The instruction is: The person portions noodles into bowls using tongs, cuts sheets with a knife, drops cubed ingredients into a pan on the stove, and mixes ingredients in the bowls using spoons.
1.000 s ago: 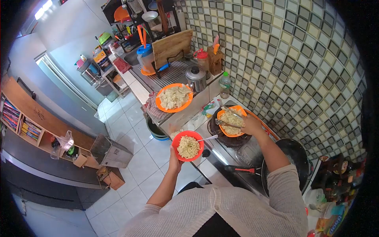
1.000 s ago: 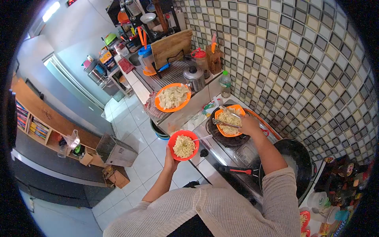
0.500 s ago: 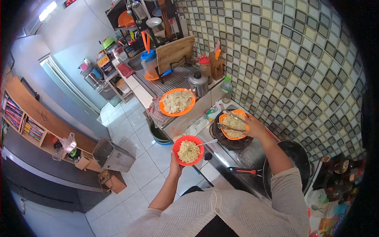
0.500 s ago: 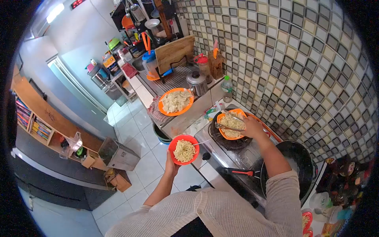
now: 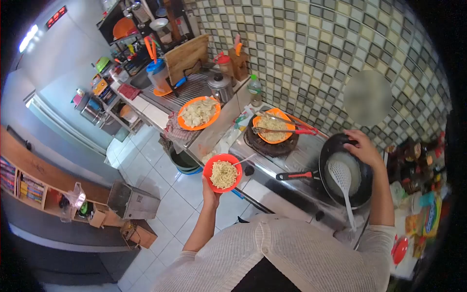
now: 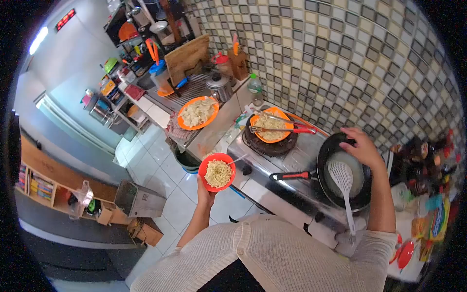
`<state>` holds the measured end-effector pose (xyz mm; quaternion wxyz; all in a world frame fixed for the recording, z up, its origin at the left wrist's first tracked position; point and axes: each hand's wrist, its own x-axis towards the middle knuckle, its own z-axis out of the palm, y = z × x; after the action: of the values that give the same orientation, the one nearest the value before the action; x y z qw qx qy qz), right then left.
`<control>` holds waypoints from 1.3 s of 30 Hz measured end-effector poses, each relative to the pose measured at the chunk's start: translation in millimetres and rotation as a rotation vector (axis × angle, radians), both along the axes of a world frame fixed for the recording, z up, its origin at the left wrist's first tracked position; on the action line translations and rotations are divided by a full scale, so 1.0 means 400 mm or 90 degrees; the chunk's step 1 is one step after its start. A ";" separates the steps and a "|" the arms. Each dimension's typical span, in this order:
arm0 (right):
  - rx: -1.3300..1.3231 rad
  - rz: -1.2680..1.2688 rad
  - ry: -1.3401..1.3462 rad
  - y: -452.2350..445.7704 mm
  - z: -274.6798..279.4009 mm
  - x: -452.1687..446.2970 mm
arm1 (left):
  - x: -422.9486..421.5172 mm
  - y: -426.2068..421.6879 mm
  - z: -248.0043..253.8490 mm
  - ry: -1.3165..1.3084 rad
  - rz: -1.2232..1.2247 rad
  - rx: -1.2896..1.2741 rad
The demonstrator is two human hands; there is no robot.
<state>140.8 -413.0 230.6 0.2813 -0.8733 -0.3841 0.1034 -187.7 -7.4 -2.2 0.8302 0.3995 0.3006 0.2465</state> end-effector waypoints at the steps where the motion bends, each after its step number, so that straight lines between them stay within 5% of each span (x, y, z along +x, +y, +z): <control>1: 0.045 -0.066 0.016 -0.045 0.009 -0.037 | -0.015 0.001 -0.003 -0.016 -0.011 0.001; 14: 0.523 -0.540 0.010 -0.480 -0.150 -0.581 | -0.173 -0.162 0.111 -0.016 -0.119 0.043; 29: 0.477 -0.371 0.507 -0.594 -0.309 -0.943 | -0.064 -0.853 0.261 -0.010 -0.560 -0.049; 31: 0.599 -0.390 0.690 -0.675 -0.294 -0.936 | -0.055 -0.981 0.262 0.032 -0.628 -0.087; 35: 0.683 -0.371 0.721 -0.908 -0.293 -0.925 | -0.043 -1.254 0.231 -0.021 -0.737 -0.114; 39: 0.565 -0.322 0.643 -1.152 -0.296 -0.918 | -0.021 -1.494 0.214 0.057 -0.737 -0.123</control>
<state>-226.5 -873.7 112.0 0.7684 -0.5847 0.0013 0.2603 -196.2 -605.0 83.2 0.8489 0.4311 0.0895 -0.2926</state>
